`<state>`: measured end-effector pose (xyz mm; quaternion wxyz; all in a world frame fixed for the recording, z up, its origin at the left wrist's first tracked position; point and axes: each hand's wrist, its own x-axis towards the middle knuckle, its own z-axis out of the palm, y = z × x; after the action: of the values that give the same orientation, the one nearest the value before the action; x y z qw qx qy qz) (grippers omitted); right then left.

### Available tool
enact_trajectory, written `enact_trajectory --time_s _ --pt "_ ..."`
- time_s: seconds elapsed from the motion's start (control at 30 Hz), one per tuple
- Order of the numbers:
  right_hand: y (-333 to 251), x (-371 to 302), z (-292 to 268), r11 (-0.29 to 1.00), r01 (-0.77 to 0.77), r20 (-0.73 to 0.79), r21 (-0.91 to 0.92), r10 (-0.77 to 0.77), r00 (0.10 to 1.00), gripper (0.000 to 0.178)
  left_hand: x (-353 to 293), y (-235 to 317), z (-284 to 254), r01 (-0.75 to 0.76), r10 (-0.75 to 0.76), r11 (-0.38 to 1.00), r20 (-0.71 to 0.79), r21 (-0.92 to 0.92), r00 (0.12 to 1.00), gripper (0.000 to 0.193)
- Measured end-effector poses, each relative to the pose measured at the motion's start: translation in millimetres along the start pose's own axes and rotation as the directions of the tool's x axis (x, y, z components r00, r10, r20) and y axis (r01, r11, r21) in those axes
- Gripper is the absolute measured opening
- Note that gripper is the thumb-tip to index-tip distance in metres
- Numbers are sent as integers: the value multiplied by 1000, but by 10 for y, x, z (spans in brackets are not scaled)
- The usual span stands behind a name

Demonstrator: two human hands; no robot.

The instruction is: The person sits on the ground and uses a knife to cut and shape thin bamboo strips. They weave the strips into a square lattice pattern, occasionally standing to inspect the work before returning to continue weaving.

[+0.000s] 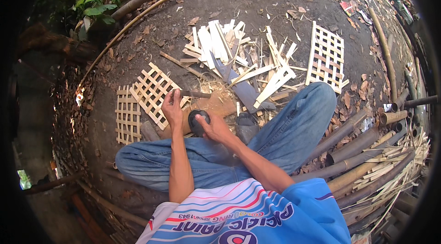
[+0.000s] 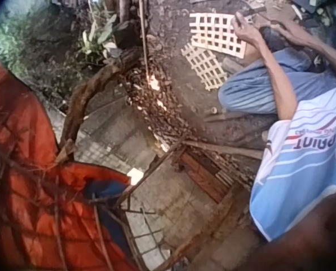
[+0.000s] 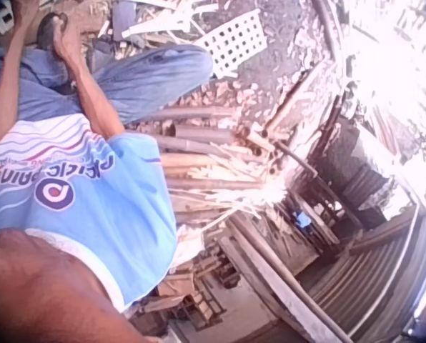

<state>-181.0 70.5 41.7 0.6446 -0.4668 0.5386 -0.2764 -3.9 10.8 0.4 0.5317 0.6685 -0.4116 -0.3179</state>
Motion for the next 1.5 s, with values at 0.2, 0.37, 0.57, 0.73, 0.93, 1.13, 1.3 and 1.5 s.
enact_trajectory --time_s 0.2,0.37,0.57,0.73,0.93,1.13,1.3,1.5 --pt "240 56 -58 999 34 -64 20 -32 997 46 -19 60 27 104 -102 974 18 -200 995 24" --pt "288 74 -22 992 117 -66 -41 -120 991 48 -3 30 10 116 -110 966 39 -229 993 25" --pt "294 112 -162 981 -14 -77 -193 -1 997 50 37 -9 -42 117 -115 958 22 -262 993 26" --pt "458 118 -160 990 -70 -141 -126 52 989 52 42 -30 -10 91 -86 968 34 -233 996 27" --pt "1078 372 -104 946 -27 -245 -323 -56 968 52 7 108 168 69 -59 946 42 -318 997 24" --pt "782 280 -117 953 -303 -94 -10 301 949 51 -42 188 167 113 -109 931 31 -348 994 44" --pt "608 202 -49 982 -188 -106 -7 186 977 50 -16 112 227 81 -124 935 -105 -345 987 27" --pt "215 12 45 1000 16 -79 -9 -17 997 51 -22 -40 319 -14 -54 969 -268 -246 962 17"
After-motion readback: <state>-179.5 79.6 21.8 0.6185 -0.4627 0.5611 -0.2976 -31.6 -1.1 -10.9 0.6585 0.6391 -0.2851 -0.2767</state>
